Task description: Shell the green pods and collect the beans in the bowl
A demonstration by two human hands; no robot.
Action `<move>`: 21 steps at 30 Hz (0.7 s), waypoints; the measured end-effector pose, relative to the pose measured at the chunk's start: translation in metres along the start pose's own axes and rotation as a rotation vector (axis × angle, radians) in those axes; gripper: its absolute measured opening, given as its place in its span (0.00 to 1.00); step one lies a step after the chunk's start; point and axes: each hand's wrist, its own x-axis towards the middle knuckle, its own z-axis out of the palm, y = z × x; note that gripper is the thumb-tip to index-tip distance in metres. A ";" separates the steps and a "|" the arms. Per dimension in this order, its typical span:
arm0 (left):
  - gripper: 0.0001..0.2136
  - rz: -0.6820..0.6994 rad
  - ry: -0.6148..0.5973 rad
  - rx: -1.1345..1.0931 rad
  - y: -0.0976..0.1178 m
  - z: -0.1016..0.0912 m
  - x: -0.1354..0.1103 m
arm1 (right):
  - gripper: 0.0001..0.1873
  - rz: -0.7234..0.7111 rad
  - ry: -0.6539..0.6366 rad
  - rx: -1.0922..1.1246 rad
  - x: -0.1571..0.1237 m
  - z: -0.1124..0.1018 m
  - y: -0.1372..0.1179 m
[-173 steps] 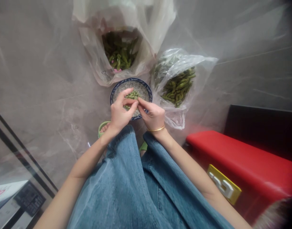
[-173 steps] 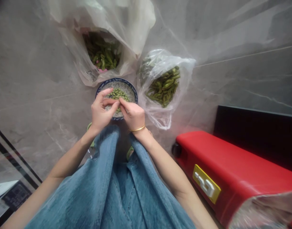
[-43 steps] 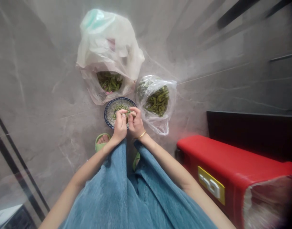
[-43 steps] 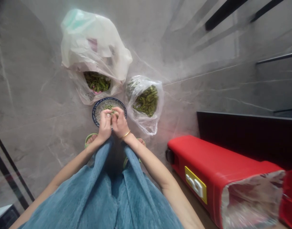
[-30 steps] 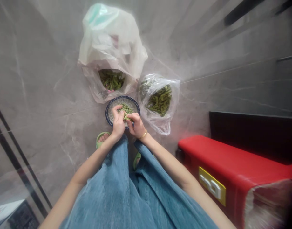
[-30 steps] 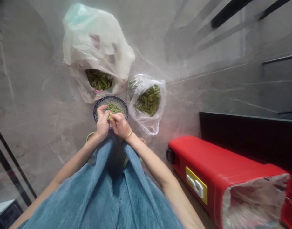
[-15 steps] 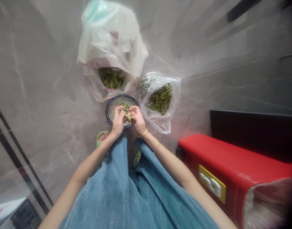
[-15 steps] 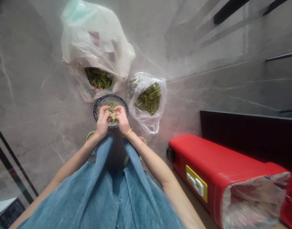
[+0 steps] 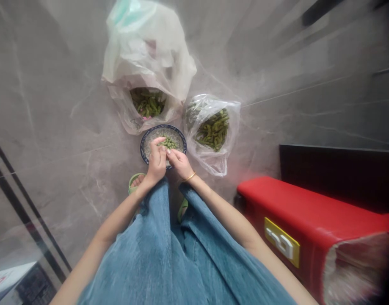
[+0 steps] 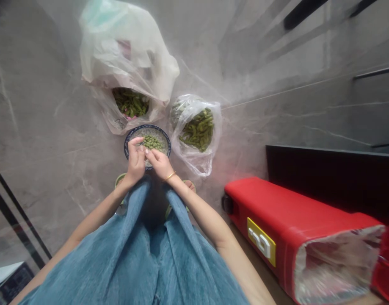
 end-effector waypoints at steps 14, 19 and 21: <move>0.20 -0.098 -0.172 0.093 -0.020 -0.012 0.013 | 0.12 -0.057 -0.043 -0.365 -0.002 -0.013 -0.008; 0.20 -0.110 -0.229 0.141 -0.009 -0.013 0.014 | 0.11 -0.126 -0.044 -0.424 -0.001 -0.013 -0.005; 0.19 -0.124 -0.224 0.118 -0.008 -0.014 0.014 | 0.15 -0.117 -0.027 -0.399 -0.001 -0.013 -0.002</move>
